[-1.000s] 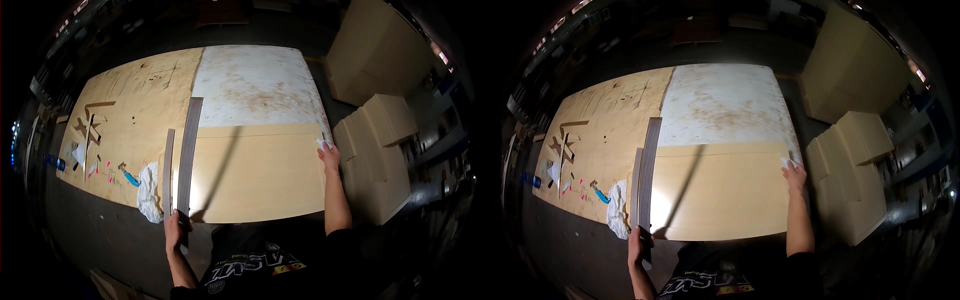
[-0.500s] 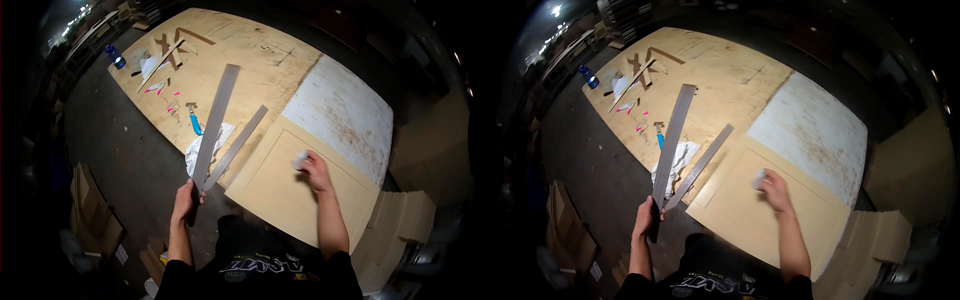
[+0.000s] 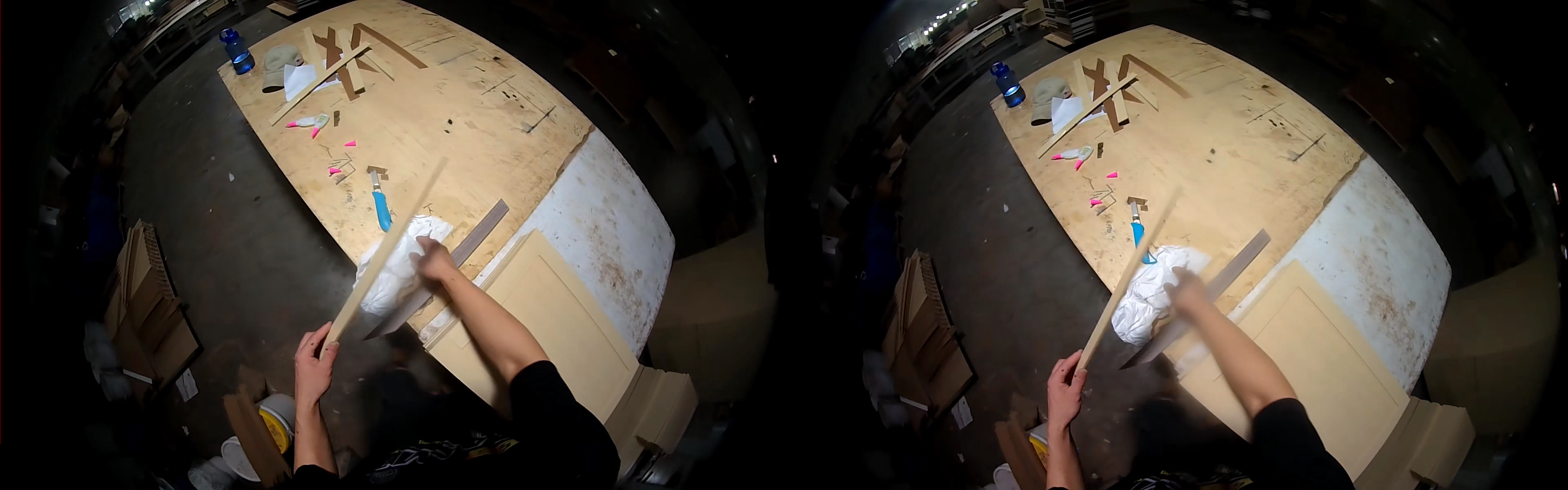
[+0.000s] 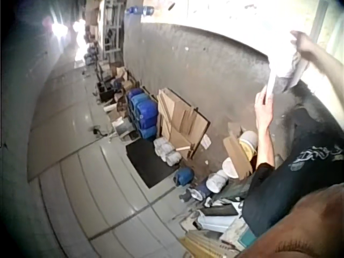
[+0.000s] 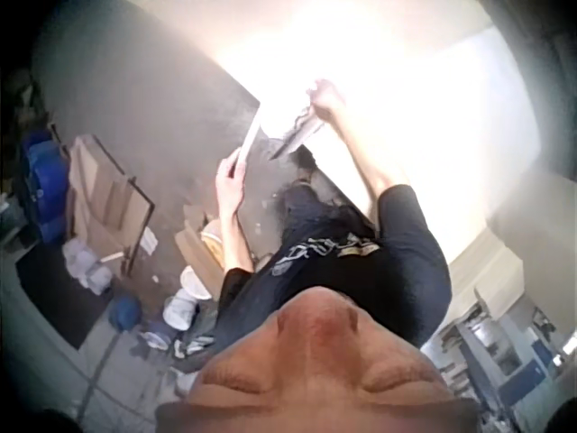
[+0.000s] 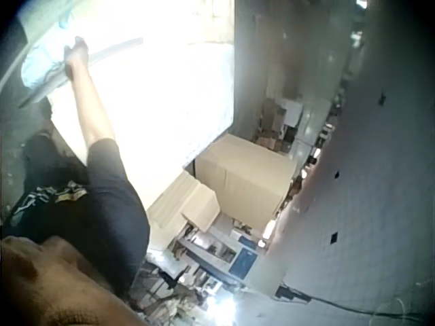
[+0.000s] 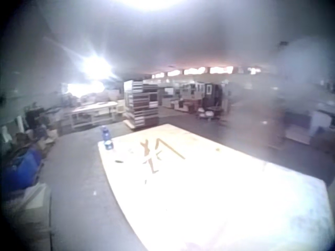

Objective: The person picks up thin wooden strips from a stack, places them onto a larger wooden panel at a workbench, applies glue to the strips with a small bottle, and presses them into place. They also use a utility knife to trim materials and wipe the panel with a cloth.

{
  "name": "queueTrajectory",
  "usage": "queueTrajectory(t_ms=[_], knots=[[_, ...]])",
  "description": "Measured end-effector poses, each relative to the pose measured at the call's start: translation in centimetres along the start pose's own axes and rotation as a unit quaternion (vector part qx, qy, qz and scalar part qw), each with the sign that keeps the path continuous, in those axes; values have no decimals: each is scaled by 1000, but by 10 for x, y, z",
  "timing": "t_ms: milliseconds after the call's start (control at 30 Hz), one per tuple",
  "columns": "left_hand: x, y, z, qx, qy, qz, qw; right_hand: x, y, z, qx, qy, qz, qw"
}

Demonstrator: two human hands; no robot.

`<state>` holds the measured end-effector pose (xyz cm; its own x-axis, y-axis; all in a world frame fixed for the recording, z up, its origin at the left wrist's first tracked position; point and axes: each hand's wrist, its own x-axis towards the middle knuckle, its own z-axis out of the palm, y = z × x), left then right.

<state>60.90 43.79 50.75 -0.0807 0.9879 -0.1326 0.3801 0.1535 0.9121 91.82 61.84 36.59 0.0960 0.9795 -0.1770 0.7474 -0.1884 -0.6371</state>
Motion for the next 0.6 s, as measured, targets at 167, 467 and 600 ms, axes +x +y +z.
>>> queueTrajectory(t_ms=[167, 467, 600], knots=[[11, 9, -2, 170, 58, 151, 972, -124, -35, -130, 54, -127, -155, 978], [20, 105, 138, 265, -177, 416, 852, -292, 55, -292, -240, 155, -203, 937], [-26, 146, 219, 277, -239, 470, 803, -357, 167, -309, -180, 171, -137, 959]])
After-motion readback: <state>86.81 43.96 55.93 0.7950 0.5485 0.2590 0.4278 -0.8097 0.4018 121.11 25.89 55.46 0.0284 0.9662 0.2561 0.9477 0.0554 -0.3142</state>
